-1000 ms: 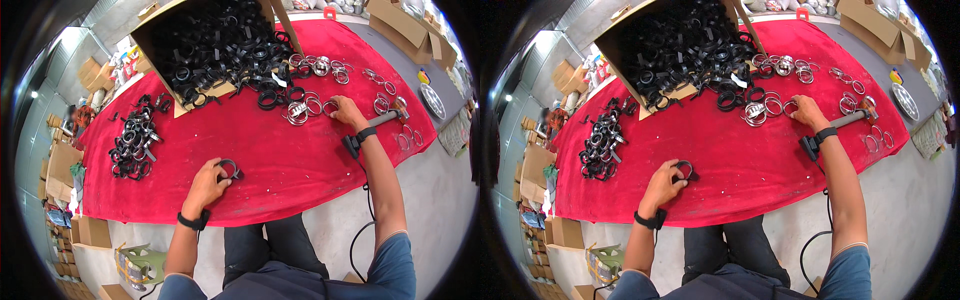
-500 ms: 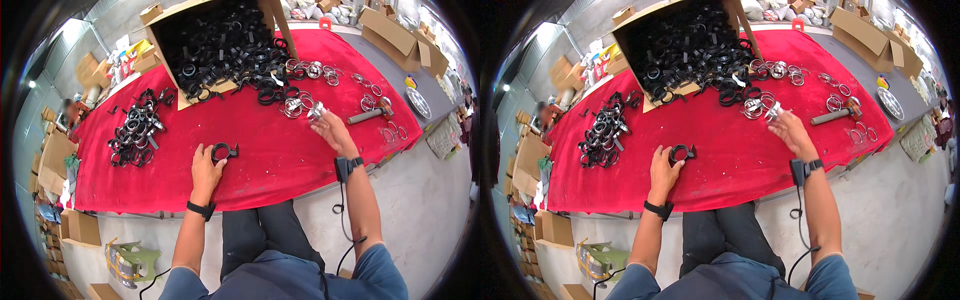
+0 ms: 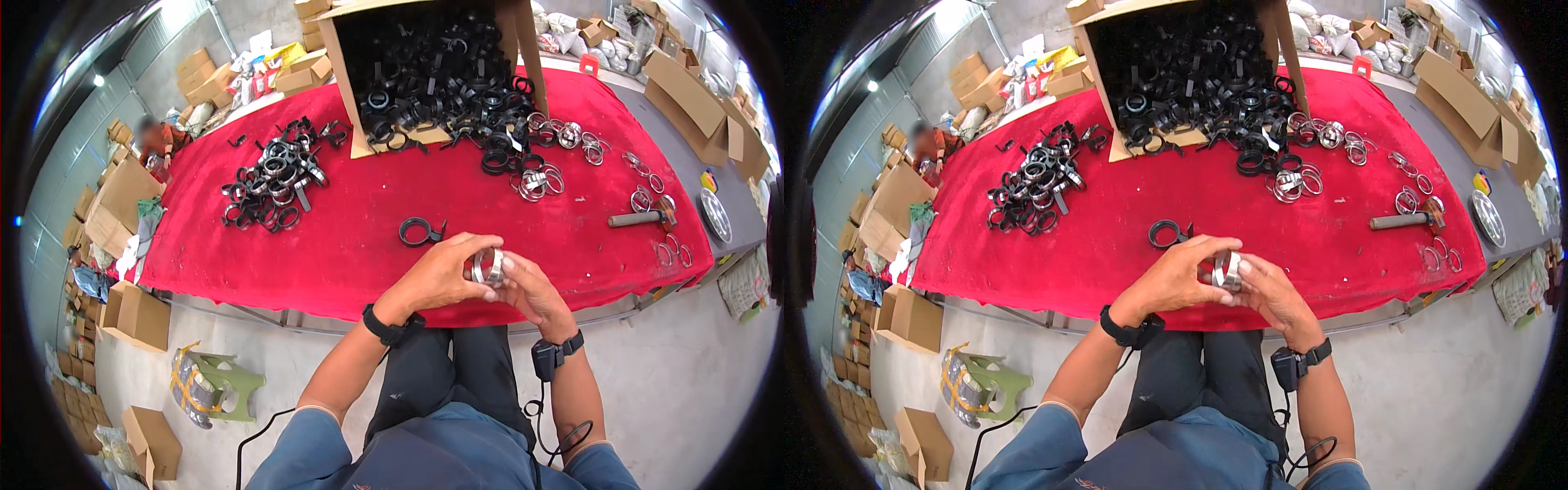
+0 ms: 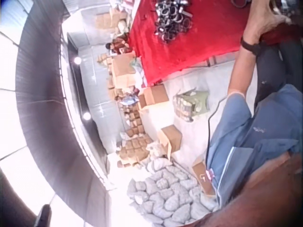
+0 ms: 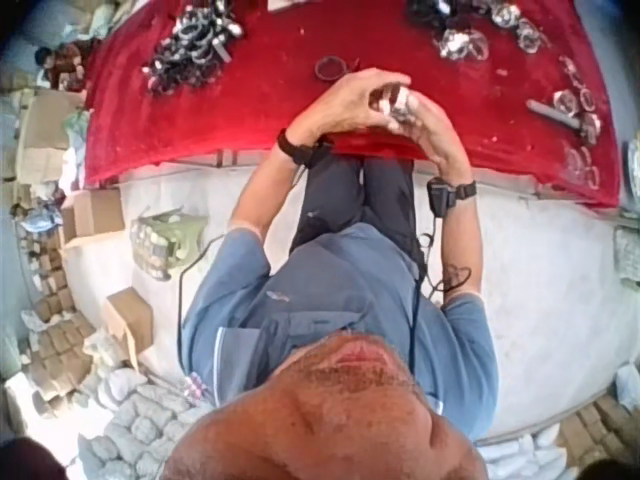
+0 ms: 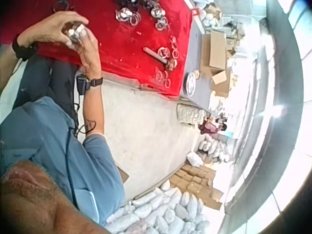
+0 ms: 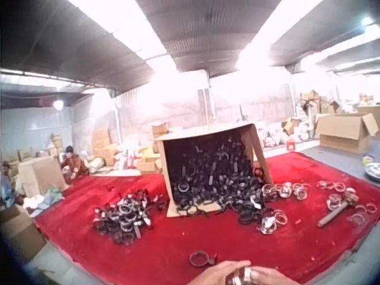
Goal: Fitting circular metal rings into black plastic ring housings at a red-clothed workstation table.
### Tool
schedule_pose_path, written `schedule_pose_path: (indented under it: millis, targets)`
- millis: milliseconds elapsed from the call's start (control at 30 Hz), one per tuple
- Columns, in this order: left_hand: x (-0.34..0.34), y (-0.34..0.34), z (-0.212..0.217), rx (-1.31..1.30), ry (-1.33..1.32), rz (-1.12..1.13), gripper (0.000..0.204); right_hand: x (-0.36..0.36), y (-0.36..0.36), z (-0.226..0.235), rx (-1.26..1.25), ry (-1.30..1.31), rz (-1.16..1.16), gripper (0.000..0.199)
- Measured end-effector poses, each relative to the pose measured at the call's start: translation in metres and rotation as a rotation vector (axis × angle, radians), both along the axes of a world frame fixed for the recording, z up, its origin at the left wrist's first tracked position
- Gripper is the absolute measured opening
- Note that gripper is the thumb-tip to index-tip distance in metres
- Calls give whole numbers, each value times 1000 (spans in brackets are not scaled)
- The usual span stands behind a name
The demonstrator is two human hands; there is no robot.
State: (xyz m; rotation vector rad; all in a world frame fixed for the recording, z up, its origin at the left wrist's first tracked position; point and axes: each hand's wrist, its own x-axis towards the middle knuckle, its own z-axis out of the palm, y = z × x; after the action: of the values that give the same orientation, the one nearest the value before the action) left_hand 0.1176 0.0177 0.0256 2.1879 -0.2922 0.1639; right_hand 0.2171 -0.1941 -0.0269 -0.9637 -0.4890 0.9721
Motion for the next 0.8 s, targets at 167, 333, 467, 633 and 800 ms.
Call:
schedule_pose_path:
  millis: [167,333,467,633,800]
  targets:
    - [3,-2,-25,-543,165,51,80,1,-23,0,-89,62,30,52]
    - [3,31,-44,-825,123,148,80,31,-31,-8,7,139,-165,47]
    - [-4,24,-22,-1111,220,-168,86,97,-38,-36,-27,294,-700,63]
    - [-14,14,-20,-1365,301,-430,77,43,-23,-10,-170,-49,-478,69]
    - [-13,10,-44,-1546,473,-422,69,-17,3,14,42,-252,-158,76]
